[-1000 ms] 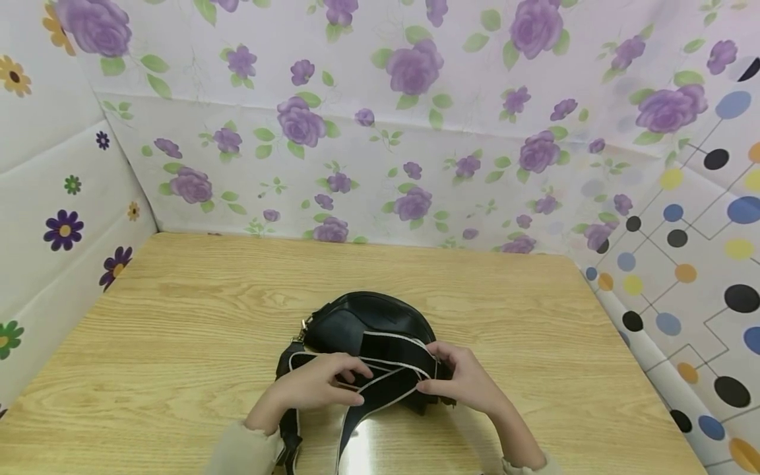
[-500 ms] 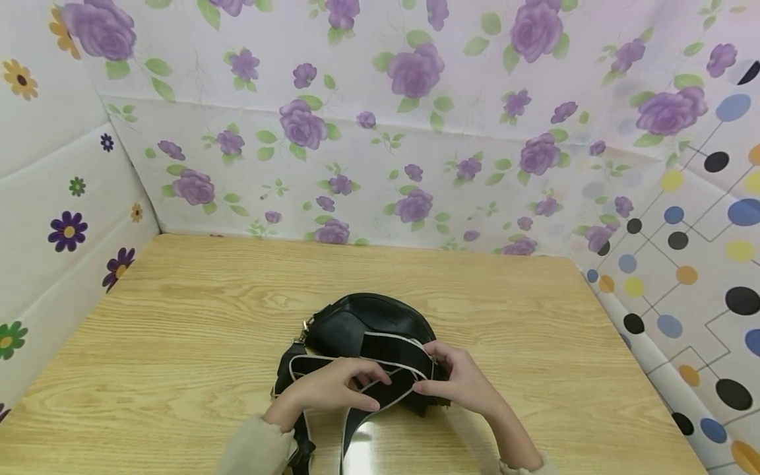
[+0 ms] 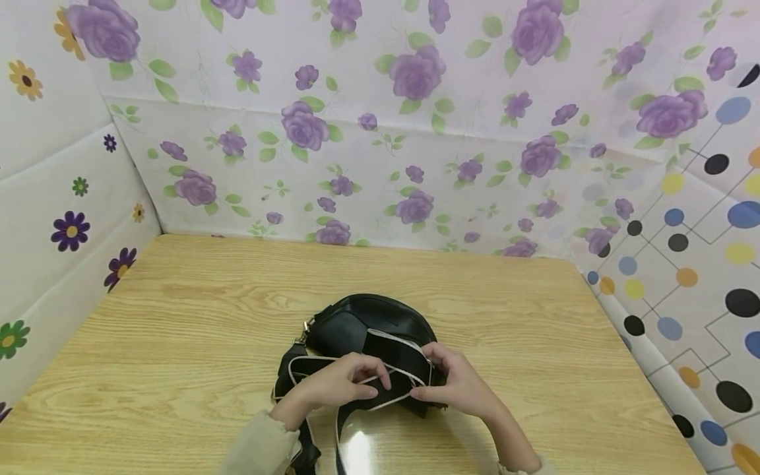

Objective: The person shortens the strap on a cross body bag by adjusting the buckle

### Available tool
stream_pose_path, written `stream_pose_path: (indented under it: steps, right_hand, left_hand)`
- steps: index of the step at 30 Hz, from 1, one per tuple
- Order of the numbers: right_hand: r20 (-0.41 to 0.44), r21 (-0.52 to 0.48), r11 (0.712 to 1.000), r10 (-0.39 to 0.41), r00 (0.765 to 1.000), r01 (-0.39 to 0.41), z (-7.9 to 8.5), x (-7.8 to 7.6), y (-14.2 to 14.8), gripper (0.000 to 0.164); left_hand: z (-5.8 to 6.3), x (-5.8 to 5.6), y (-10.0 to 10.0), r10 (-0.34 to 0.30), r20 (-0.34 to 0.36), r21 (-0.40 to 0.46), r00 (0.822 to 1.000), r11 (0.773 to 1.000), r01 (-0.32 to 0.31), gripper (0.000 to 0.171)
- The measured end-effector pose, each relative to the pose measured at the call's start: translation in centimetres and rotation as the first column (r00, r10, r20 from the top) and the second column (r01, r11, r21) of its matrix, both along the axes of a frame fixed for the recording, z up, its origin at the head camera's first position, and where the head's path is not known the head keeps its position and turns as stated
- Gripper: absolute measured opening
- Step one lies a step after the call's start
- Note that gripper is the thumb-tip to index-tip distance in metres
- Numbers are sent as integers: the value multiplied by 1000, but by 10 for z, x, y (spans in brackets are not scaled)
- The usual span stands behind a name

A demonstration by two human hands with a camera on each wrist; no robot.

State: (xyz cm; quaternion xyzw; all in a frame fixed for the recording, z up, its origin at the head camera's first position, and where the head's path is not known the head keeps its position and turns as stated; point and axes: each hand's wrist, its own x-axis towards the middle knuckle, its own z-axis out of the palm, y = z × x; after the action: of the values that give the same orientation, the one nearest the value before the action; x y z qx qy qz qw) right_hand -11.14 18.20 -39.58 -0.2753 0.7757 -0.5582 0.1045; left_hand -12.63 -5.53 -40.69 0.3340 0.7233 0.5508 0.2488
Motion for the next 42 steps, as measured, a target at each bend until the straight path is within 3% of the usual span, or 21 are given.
stream_pose_path:
  steps: [3, 9, 18, 27, 35, 42]
  right_hand:
    - [10, 7, 1000, 11, 1000, -11, -3, -1, 0, 33]
    - [-9, 24, 999, 24, 1000, -24, 12, 5, -4, 31]
    - [-66, 49, 998, 51, 996, -48, -8, -2, 4, 34]
    - [-102, 52, 996, 78, 992, -73, -10, -2, 6, 33]
    - [-86, 30, 996, 87, 992, -85, 10, 6, 0, 30]
    - [-91, 41, 996, 84, 992, -80, 13, 7, 0, 31]
  left_hand:
    - [2, 1, 1, 5, 24, 1, 1000, 1000, -5, 20]
    - [5, 2, 2, 41, 12, 22, 999, 999, -41, 15]
    - [6, 3, 2, 136, -20, 67, 990, 989, -135, 12]
    - [13, 7, -4, 145, -31, 39, 989, 989, -144, 11]
    - [11, 7, -15, 144, -59, 27, 988, 989, -143, 11]
    - [10, 6, -25, 118, -76, 25, 990, 993, -116, 13]
